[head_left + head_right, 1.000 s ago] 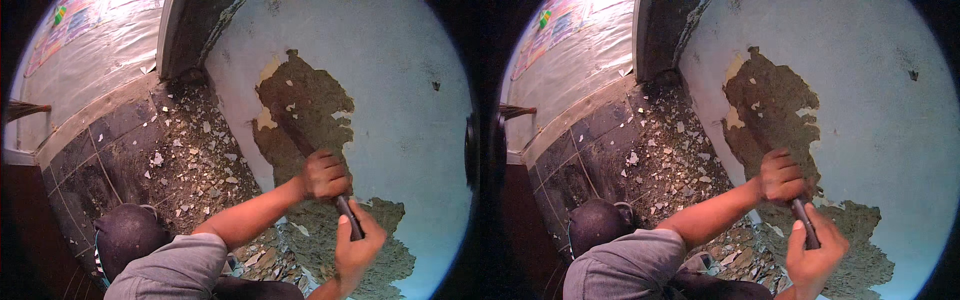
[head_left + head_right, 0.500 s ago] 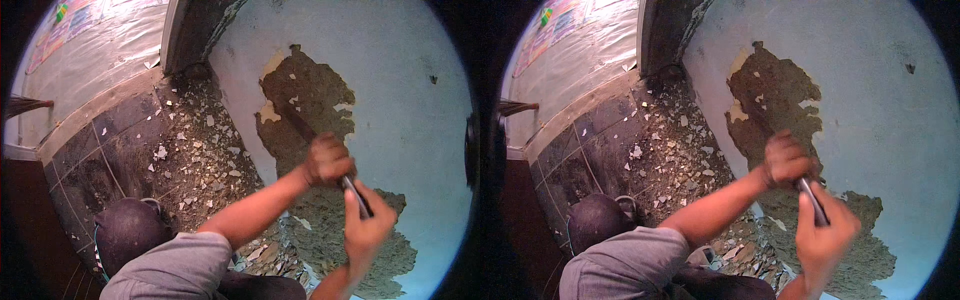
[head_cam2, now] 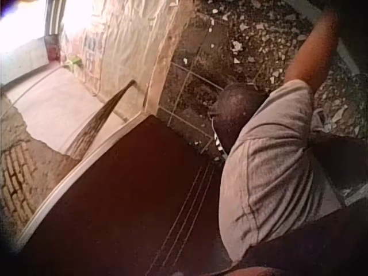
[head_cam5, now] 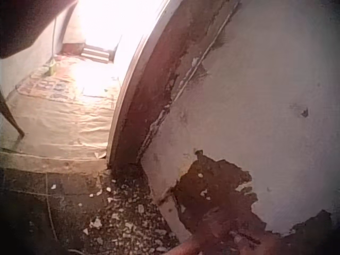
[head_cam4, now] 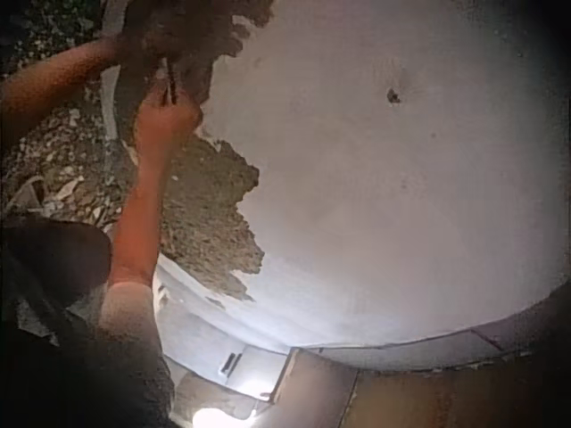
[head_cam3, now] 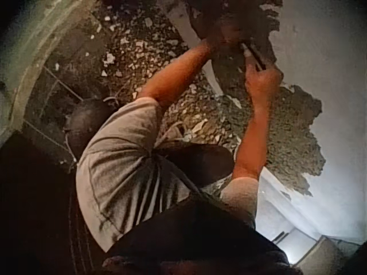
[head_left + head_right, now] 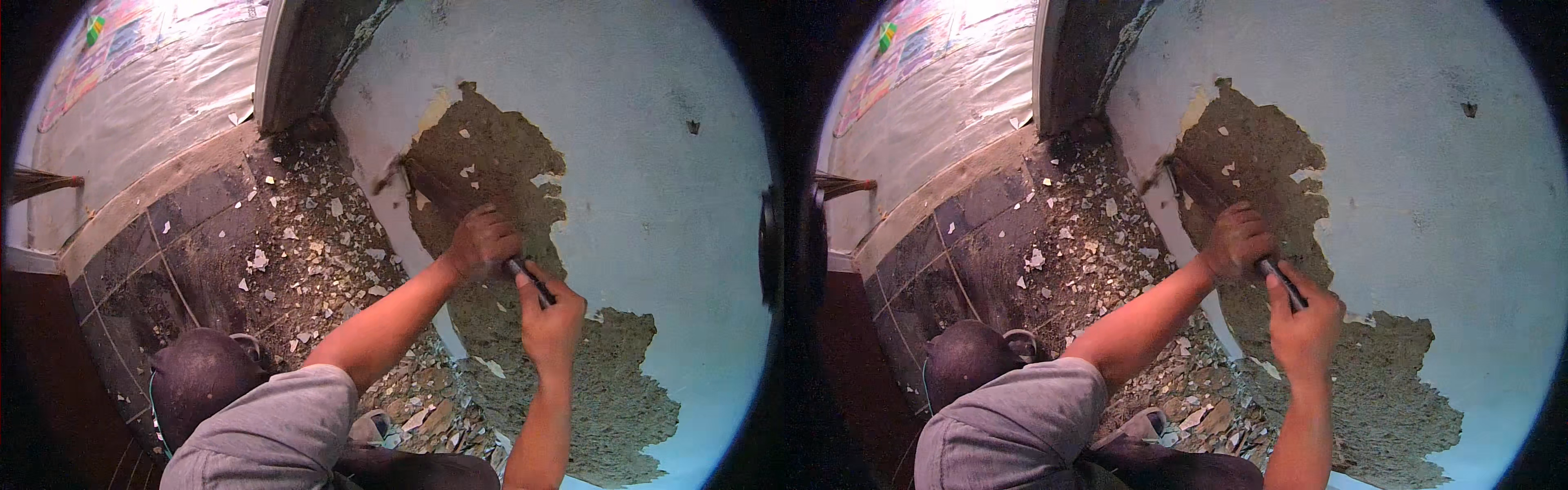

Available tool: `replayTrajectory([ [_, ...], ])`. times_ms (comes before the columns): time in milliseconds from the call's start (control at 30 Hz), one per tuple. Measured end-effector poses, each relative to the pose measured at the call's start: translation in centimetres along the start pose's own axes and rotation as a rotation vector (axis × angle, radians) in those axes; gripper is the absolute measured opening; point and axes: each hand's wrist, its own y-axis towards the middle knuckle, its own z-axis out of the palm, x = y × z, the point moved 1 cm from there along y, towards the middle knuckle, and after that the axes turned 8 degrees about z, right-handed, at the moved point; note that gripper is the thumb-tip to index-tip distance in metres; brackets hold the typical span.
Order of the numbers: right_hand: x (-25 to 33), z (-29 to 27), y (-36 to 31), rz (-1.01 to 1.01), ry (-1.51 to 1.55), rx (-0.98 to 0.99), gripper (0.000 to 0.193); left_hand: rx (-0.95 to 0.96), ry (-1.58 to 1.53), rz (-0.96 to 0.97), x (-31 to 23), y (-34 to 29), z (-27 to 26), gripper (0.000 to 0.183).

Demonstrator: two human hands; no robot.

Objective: The person scrapes old plaster or paint from a wall using a metal scraping tool.

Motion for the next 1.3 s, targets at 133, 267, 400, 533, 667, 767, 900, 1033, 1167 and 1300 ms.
replayTrajectory([
  [133,2.3,-2.0,-2.5,-0.096,0.054,-0.054,0.024,-0.287,0.0,0.128,-1.0,-0.1,2.1,0.021],
  [267,3.6,-0.4,-1.0,-0.109,-0.008,-0.09,0.024,-0.276,-0.001,0.017,0.0,0.1,0.1,0.024],
  [400,4.7,0.3,1.2,-0.075,-0.01,0.012,0.026,-0.219,0.003,-0.053,2.1,0.2,-0.9,0.028],
  [533,6.3,-2.8,-1.2,-0.104,-0.055,-0.052,0.022,-0.266,-0.005,-0.043,-1.1,2.4,-0.8,0.03],
  [667,5.4,-3.0,-1.0,-0.149,-0.035,-0.135,0.022,-0.397,0.003,0.046,-0.6,3.0,1.2,0.028],
  [767,3.2,1.5,1.9,-0.119,-0.104,0.004,0.024,-0.083,0.0,-0.148,2.3,-1.6,-0.6,0.022],
  [900,3.6,0.8,1.5,-0.105,-0.015,0.044,0.026,-0.068,0.006,-0.152,1.9,-1.0,-0.7,0.022],
  [1033,5.8,-4.0,-1.7,-0.058,-0.014,-0.01,0.025,-0.237,-0.054,-0.053,-2.5,2.2,0.7,0.026],
  [1167,4.0,-0.6,0.9,-0.103,-0.066,0.04,0.024,-0.196,-0.015,-0.222,-0.3,-1.7,1.2,0.024],
  [1300,3.5,-0.7,2.1,-0.094,-0.083,0.057,0.023,-0.162,0.028,-0.187,-0.2,-0.9,0.9,0.023],
])
